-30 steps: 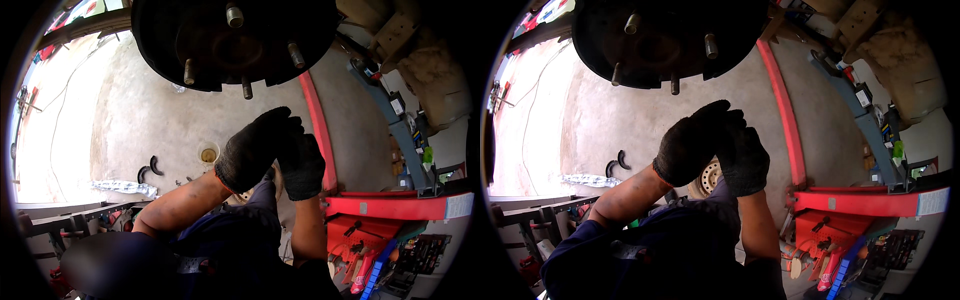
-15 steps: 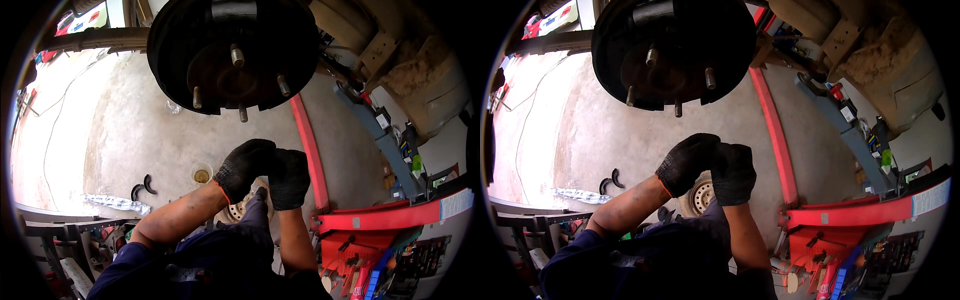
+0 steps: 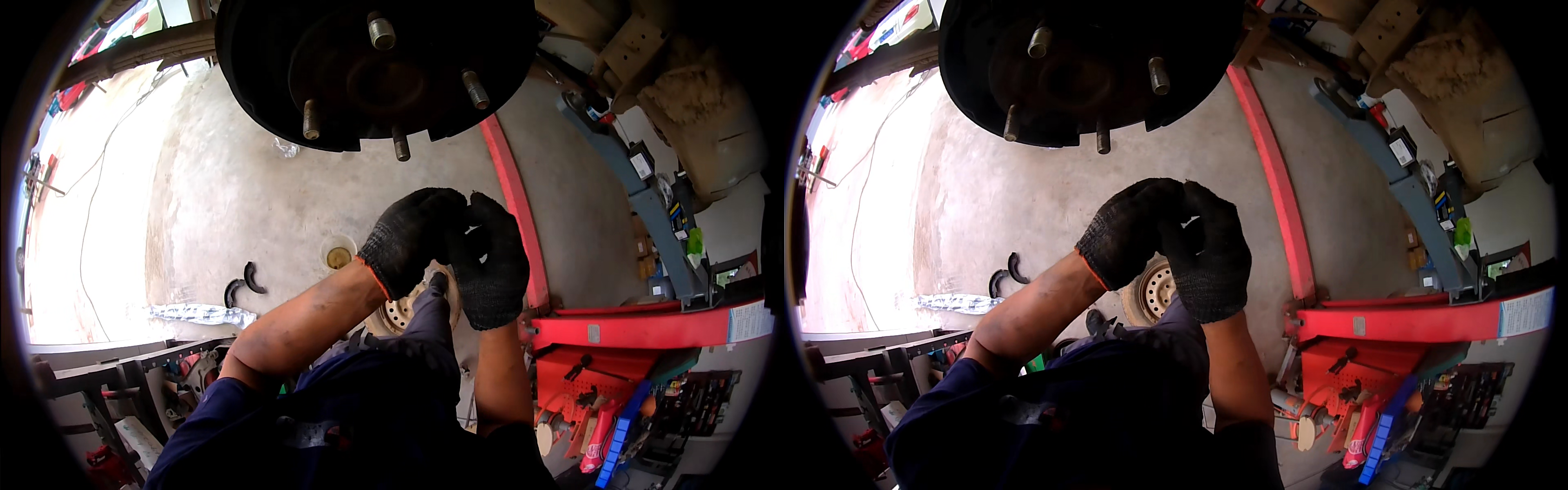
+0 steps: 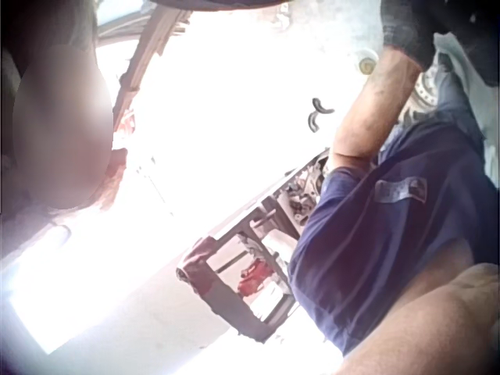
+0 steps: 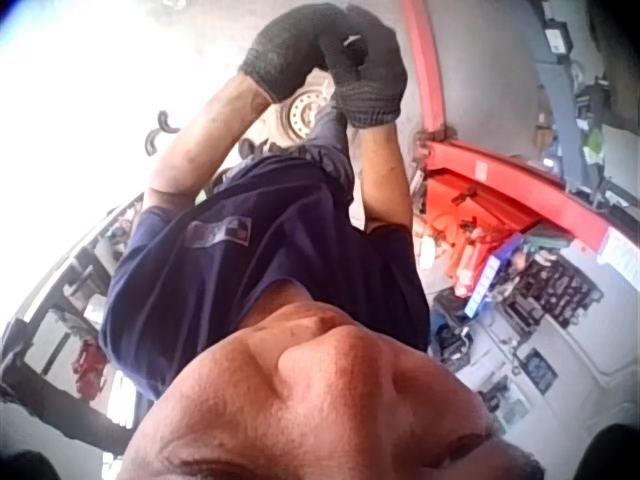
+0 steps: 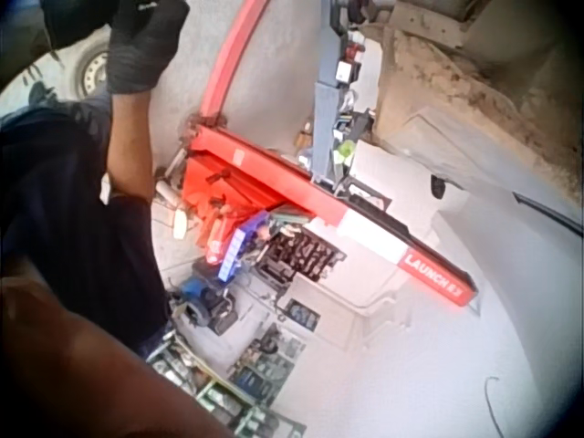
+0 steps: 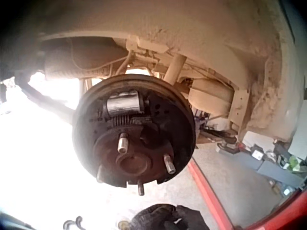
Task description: The person works on a drum brake assembly under a vehicle, handling small springs and pins, then wipes the inside of the brake drum with a cloth.
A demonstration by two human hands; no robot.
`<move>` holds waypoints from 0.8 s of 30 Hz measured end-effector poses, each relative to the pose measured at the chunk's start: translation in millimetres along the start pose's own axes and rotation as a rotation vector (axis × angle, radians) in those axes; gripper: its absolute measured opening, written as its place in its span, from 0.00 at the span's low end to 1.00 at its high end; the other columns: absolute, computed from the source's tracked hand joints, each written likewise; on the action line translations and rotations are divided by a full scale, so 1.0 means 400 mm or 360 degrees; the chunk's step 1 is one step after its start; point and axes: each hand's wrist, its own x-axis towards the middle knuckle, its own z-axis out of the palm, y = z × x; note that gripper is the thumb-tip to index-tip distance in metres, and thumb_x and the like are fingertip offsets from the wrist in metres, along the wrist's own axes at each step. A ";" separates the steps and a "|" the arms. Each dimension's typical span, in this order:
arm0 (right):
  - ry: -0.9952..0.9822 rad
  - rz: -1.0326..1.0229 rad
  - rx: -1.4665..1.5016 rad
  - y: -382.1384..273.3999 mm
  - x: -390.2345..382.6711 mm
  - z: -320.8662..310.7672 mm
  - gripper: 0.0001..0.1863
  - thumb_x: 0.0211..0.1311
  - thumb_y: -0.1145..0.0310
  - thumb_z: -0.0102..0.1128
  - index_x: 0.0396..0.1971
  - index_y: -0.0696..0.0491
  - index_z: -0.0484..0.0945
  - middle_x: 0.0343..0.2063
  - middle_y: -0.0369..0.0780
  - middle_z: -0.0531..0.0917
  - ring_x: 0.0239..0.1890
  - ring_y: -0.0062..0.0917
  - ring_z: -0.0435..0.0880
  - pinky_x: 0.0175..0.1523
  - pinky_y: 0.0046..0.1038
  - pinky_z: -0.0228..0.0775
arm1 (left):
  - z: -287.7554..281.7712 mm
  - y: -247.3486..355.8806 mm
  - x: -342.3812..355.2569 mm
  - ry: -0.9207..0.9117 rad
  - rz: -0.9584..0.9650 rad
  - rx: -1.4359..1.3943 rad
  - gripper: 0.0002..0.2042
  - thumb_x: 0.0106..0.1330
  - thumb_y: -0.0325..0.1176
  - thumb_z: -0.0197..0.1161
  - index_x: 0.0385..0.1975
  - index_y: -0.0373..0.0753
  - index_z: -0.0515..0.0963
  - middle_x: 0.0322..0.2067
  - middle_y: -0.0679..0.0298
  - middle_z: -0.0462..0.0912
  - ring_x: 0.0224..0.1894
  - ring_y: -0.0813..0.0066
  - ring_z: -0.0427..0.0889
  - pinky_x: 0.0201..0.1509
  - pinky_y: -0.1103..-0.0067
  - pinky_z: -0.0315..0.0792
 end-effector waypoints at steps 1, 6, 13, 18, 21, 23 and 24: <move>0.0102 -0.0110 -0.0082 -0.002 0.005 -0.005 0.19 0.59 0.74 0.69 0.51 0.55 0.79 0.40 0.38 0.83 0.32 0.21 0.83 0.39 0.24 0.76 | -0.012 0.002 0.002 -0.0144 0.0483 0.0812 0.15 0.72 0.37 0.56 0.50 0.31 0.76 0.37 0.58 0.83 0.33 0.72 0.81 0.38 0.77 0.75; 0.0144 0.0404 0.0452 0.023 0.021 -0.023 0.15 0.66 0.74 0.63 0.52 0.58 0.78 0.34 0.35 0.82 0.26 0.16 0.77 0.31 0.20 0.70 | -0.005 0.008 0.007 -0.0241 0.1241 0.1789 0.09 0.72 0.25 0.54 0.48 0.31 0.76 0.42 0.59 0.82 0.40 0.74 0.82 0.42 0.76 0.78; 0.0054 0.0005 0.0497 0.036 0.034 -0.025 0.14 0.61 0.78 0.66 0.48 0.60 0.79 0.43 0.39 0.84 0.42 0.24 0.83 0.48 0.24 0.75 | 0.038 0.069 -0.011 -0.0133 0.0032 0.0362 0.08 0.71 0.25 0.54 0.45 0.32 0.77 0.37 0.62 0.82 0.37 0.76 0.81 0.40 0.78 0.77; 0.0133 -0.0041 0.0746 0.015 0.066 -0.034 0.12 0.63 0.83 0.59 0.46 0.62 0.78 0.37 0.39 0.83 0.28 0.20 0.79 0.31 0.22 0.71 | 0.018 0.060 0.026 -0.0151 0.1462 0.1755 0.18 0.51 0.18 0.59 0.45 0.34 0.79 0.41 0.51 0.83 0.42 0.50 0.83 0.44 0.68 0.79; 0.0292 -0.0022 0.0847 -0.007 0.122 -0.061 0.11 0.64 0.81 0.60 0.46 0.61 0.79 0.38 0.40 0.83 0.28 0.23 0.81 0.32 0.25 0.74 | 0.069 0.068 0.030 0.0021 0.0898 0.0938 0.12 0.67 0.23 0.58 0.49 0.36 0.79 0.36 0.63 0.83 0.31 0.78 0.80 0.35 0.79 0.75; 0.0318 -0.0138 0.0845 -0.027 0.181 -0.064 0.11 0.62 0.81 0.63 0.45 0.60 0.80 0.39 0.40 0.84 0.31 0.22 0.82 0.35 0.24 0.76 | 0.110 0.080 0.038 0.0204 0.0859 0.0664 0.10 0.71 0.29 0.57 0.49 0.35 0.78 0.31 0.68 0.80 0.30 0.85 0.75 0.33 0.83 0.72; 0.0359 -0.0248 0.0842 -0.035 0.214 -0.062 0.11 0.61 0.80 0.65 0.44 0.59 0.81 0.40 0.40 0.84 0.33 0.21 0.83 0.38 0.22 0.78 | 0.116 0.076 0.047 0.0221 0.0869 0.0665 0.10 0.71 0.29 0.57 0.49 0.35 0.78 0.31 0.68 0.80 0.30 0.85 0.75 0.33 0.83 0.72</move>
